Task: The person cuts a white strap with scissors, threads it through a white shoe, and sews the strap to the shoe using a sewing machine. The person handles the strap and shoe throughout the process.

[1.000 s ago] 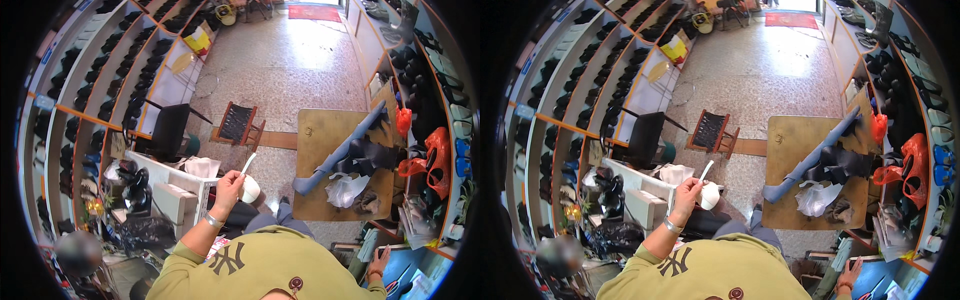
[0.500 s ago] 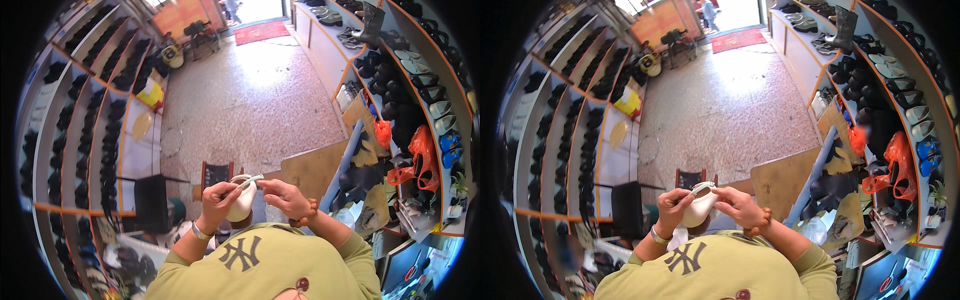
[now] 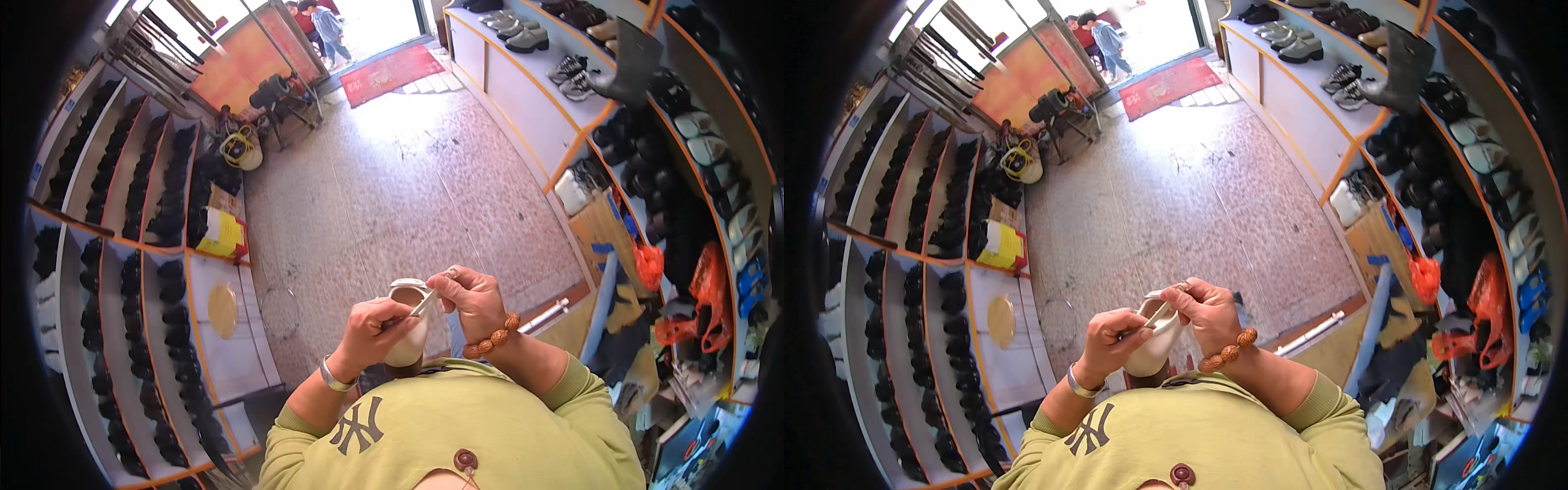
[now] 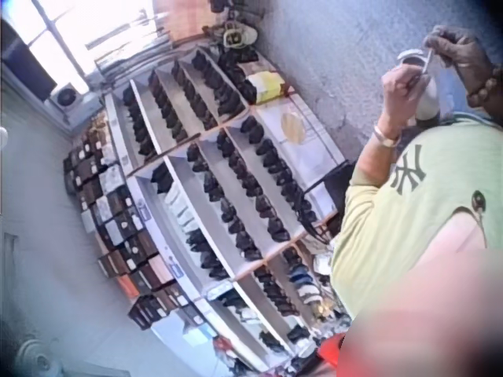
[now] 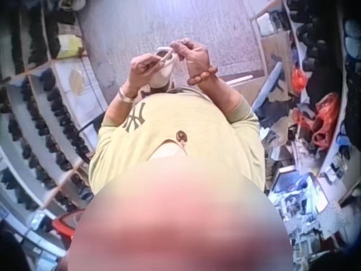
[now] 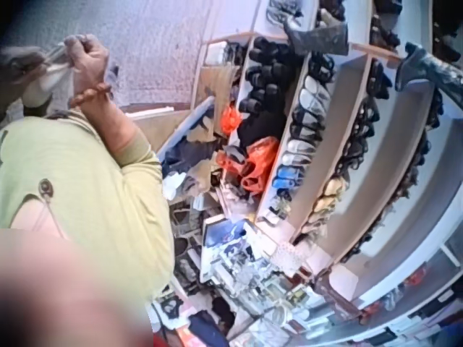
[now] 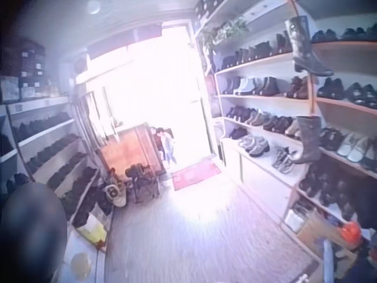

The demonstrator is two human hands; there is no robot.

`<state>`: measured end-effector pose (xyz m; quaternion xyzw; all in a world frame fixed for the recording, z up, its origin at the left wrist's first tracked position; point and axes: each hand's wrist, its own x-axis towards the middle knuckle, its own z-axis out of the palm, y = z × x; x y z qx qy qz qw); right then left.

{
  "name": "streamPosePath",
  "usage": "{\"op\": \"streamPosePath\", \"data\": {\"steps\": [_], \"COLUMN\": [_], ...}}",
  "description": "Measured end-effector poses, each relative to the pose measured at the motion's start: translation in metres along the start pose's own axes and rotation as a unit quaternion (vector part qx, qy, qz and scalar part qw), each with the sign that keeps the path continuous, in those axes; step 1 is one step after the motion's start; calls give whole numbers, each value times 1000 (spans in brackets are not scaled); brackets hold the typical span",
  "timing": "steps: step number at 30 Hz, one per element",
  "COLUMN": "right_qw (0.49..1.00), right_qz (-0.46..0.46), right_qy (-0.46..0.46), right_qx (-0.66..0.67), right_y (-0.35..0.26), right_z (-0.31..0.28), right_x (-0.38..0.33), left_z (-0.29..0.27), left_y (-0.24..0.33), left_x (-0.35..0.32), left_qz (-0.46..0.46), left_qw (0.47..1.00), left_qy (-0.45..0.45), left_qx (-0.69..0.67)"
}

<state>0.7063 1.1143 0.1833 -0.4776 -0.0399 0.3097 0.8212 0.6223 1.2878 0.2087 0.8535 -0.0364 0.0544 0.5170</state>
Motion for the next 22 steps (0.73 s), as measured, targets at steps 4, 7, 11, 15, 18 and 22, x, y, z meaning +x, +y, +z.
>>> {"op": "streamPosePath", "data": {"steps": [4, 7, 11, 15, 18, 22], "right_qw": [996, 994, 989, 979, 963, 954], "right_qz": [67, 76, 98, 135, 216, 230], "right_qy": [-54, -77, -105, -145, -161, -152], "right_qx": [19, 0, -33, -52, 24, 118], "right_y": [-36, -62, -92, -111, -137, -188], "right_z": [4, 19, 41, 59, 65, 72], "right_x": [157, 266, 410, 579, 710, 848], "left_z": [-58, -107, -172, -237, -290, -344], "left_y": [-48, -77, -129, -206, -262, -311], "left_x": [121, 208, 314, 436, 538, 683], "left_qz": [-93, -113, -111, -118, -126, -103], "left_qw": [992, 986, 987, 978, 970, 963], "left_qy": [16, 48, 58, 105, 120, 108], "left_qx": [-89, -116, -100, -137, -170, -225]}}
